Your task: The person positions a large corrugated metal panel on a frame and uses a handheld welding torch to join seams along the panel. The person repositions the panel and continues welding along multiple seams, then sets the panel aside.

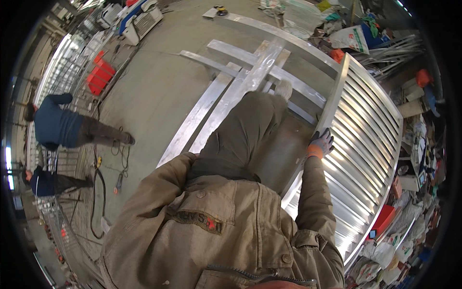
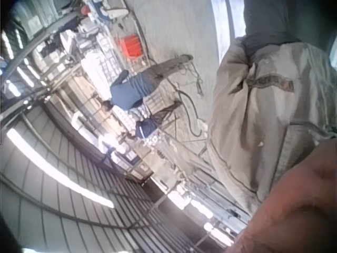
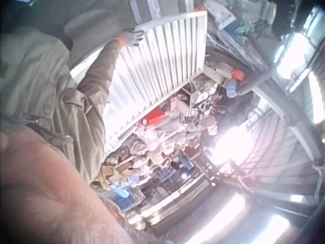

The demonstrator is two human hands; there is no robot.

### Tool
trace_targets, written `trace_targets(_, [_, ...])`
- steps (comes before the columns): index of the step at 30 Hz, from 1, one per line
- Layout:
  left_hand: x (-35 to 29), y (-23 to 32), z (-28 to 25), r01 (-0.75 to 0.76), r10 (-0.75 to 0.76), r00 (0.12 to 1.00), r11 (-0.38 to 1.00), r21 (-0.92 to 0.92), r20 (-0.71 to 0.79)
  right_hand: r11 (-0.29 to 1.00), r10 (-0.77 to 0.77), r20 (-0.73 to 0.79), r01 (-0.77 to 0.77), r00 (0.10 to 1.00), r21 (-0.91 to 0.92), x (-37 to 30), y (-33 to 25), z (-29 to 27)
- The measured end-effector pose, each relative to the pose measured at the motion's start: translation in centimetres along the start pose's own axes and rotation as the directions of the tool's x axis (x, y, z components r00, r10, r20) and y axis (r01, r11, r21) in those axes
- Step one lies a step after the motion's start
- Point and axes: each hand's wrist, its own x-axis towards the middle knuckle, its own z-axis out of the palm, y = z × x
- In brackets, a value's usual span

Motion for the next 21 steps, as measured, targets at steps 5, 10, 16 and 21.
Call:
trace_targets(5, [-6.8,-4.5,4.7,0.13,-0.126,0.99,0.99,-0.053,0.066,0.999,-0.018,0.004,0.018,1.0,-0.041,-0.3,0.3,0.1])
trace_targets(10, [-12.2,-7.7,11.0,0.233,-0.216,0.968,0.963,-0.137,0.128,0.997,0.013,0.112,-0.005,0.994,-0.076,-0.1,0.4,0.5])
trace_targets(16, [-15.8,-8.9,14.3,0.292,-0.262,0.953,0.929,-0.229,0.152,0.992,0.003,0.116,0.012,0.993,-0.124,0.1,0.7,1.1])
trace_targets(21, [-17.5,-9.0,13.8,0.311,-0.277,0.948,0.907,-0.283,0.156,0.999,-0.022,0.086,0.025,0.996,-0.043,0.0,0.9,0.7])
